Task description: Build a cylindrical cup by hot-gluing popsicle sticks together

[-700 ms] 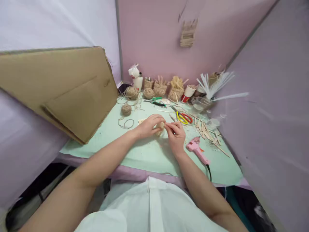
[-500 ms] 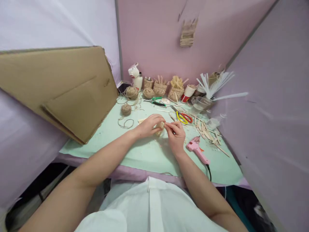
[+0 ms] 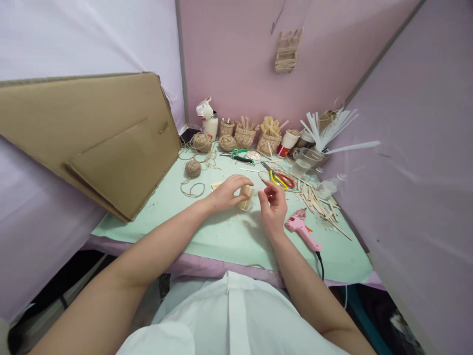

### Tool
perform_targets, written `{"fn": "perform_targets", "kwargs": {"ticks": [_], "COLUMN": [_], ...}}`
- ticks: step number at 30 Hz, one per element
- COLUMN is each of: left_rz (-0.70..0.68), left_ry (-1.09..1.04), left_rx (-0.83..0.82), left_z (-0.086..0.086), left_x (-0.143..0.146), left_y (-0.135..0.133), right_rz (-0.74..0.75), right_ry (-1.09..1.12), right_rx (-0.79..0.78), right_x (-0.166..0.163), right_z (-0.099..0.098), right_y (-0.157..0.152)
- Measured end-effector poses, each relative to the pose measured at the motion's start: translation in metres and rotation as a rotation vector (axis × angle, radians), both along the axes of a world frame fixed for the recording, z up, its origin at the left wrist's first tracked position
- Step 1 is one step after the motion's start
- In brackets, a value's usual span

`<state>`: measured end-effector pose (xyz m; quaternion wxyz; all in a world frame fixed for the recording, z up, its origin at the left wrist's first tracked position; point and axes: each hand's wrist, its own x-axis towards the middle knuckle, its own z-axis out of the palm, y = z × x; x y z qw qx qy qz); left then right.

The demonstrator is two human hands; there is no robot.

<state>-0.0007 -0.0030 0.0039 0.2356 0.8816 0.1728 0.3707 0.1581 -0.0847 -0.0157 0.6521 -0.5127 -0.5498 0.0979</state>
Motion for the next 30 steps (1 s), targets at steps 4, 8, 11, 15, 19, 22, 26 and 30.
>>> {"fn": "perform_targets", "kwargs": {"ticks": [4,8,11,15,19,22,26,30], "left_rz": [0.014,0.032,0.060,0.056,-0.054,-0.114,-0.109,-0.113], "left_ry": [-0.089,-0.198,-0.275,-0.316,-0.259,-0.227,-0.212,-0.197], "left_rx": [-0.185,-0.374,-0.526,-0.786,-1.082,-1.118,-1.121,-1.124], "left_z": [0.002,0.001,-0.001,-0.002,-0.001,0.001,0.003,0.003], "left_x": [0.000,0.001,0.004,0.007,0.007,0.006,0.005,0.004], "left_y": [-0.001,-0.001,-0.001,-0.001,-0.003,-0.005,-0.004,-0.004], "right_rz": [0.179,0.296,0.337,0.331,0.329,0.342,0.354,0.354], "right_ry": [0.171,0.232,0.245,0.279,0.319,0.360,0.411,0.434], "right_rx": [-0.155,-0.319,-0.331,-0.326,-0.362,-0.401,-0.437,-0.446], "right_x": [0.006,0.004,0.001,0.001,0.002,0.002,0.001,0.001], "right_z": [-0.007,-0.010,-0.011,-0.014,-0.015,-0.013,-0.009,-0.007], "right_y": [0.004,0.007,0.008,0.011,0.012,0.011,0.009,0.009]}}
